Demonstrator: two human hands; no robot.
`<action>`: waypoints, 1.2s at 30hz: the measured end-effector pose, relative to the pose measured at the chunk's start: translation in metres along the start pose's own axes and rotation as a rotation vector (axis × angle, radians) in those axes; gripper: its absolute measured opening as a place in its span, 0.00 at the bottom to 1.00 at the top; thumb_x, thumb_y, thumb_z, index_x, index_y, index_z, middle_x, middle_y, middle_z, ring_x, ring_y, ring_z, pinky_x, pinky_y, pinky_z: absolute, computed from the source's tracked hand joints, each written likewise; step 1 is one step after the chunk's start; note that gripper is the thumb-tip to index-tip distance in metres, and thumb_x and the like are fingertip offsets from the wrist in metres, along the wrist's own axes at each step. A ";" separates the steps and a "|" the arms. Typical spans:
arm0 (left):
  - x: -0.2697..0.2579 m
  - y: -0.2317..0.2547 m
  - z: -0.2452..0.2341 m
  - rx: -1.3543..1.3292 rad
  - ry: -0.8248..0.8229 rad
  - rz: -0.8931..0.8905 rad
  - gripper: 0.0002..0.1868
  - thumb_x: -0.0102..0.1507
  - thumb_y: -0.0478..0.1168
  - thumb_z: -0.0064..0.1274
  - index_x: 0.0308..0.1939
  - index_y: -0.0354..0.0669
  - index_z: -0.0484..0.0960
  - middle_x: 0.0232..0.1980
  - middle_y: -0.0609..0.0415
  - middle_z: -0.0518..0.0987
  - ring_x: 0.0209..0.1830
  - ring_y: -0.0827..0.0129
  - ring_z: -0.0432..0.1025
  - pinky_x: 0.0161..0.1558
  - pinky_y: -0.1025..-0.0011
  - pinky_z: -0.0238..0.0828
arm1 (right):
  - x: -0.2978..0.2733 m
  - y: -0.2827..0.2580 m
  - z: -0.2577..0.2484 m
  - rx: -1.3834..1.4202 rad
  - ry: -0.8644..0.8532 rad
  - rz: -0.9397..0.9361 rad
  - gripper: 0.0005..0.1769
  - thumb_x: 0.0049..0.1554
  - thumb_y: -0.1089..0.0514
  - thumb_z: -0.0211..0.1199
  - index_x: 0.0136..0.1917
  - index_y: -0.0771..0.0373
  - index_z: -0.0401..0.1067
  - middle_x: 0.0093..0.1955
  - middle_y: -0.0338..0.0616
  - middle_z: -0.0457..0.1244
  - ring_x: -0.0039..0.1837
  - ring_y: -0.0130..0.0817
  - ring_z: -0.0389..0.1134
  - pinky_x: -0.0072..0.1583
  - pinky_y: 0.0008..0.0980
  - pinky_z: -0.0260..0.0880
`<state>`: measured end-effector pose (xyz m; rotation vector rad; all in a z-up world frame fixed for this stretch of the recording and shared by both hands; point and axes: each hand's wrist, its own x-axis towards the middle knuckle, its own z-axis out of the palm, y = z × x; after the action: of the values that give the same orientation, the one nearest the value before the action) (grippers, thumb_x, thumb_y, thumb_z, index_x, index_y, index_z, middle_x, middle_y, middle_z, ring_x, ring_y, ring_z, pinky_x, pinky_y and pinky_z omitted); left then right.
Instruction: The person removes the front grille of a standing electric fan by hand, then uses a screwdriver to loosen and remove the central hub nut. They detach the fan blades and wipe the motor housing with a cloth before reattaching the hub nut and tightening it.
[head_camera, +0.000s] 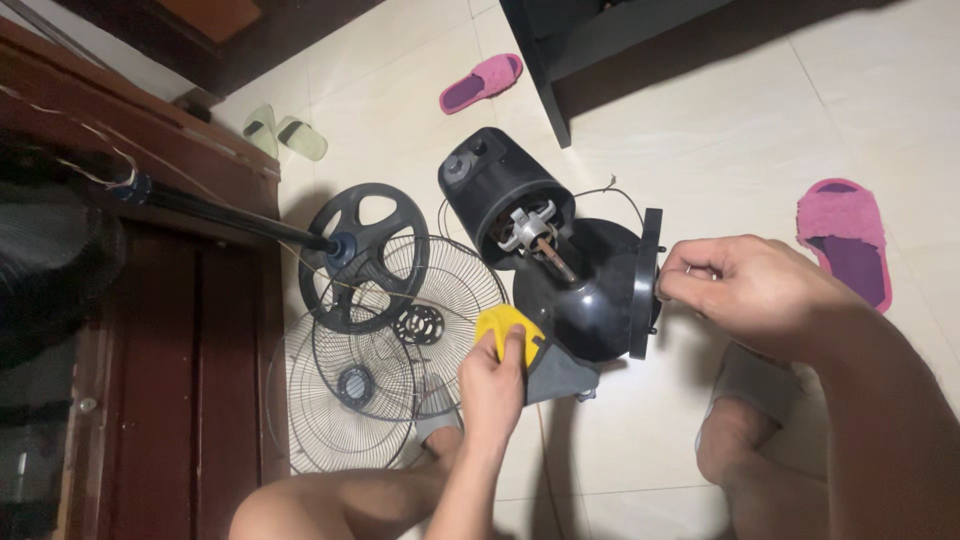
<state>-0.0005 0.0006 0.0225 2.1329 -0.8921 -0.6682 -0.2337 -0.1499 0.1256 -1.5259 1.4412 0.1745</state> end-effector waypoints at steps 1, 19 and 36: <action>-0.001 0.011 -0.006 0.060 0.020 0.054 0.19 0.67 0.49 0.51 0.33 0.35 0.82 0.22 0.45 0.78 0.20 0.66 0.70 0.28 0.66 0.66 | -0.001 -0.001 0.000 -0.005 -0.003 0.000 0.17 0.58 0.46 0.60 0.54 0.50 0.83 0.40 0.48 0.68 0.46 0.42 0.72 0.53 0.43 0.72; 0.146 0.127 -0.039 0.592 -0.206 0.440 0.23 0.57 0.56 0.55 0.38 0.37 0.86 0.35 0.35 0.82 0.38 0.45 0.79 0.45 0.54 0.76 | 0.010 0.014 0.000 0.159 0.028 -0.039 0.13 0.61 0.48 0.60 0.48 0.57 0.79 0.30 0.45 0.62 0.35 0.34 0.61 0.41 0.40 0.65; 0.137 0.110 -0.078 0.516 -0.006 0.584 0.24 0.60 0.57 0.52 0.39 0.39 0.86 0.33 0.36 0.81 0.33 0.46 0.78 0.37 0.55 0.73 | 0.014 0.009 0.007 0.115 -0.003 -0.031 0.13 0.63 0.51 0.58 0.52 0.57 0.80 0.31 0.48 0.63 0.34 0.36 0.64 0.40 0.38 0.67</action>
<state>0.0961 -0.1261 0.1301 2.1175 -1.7407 -0.1484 -0.2338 -0.1523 0.1078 -1.4521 1.4005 0.0743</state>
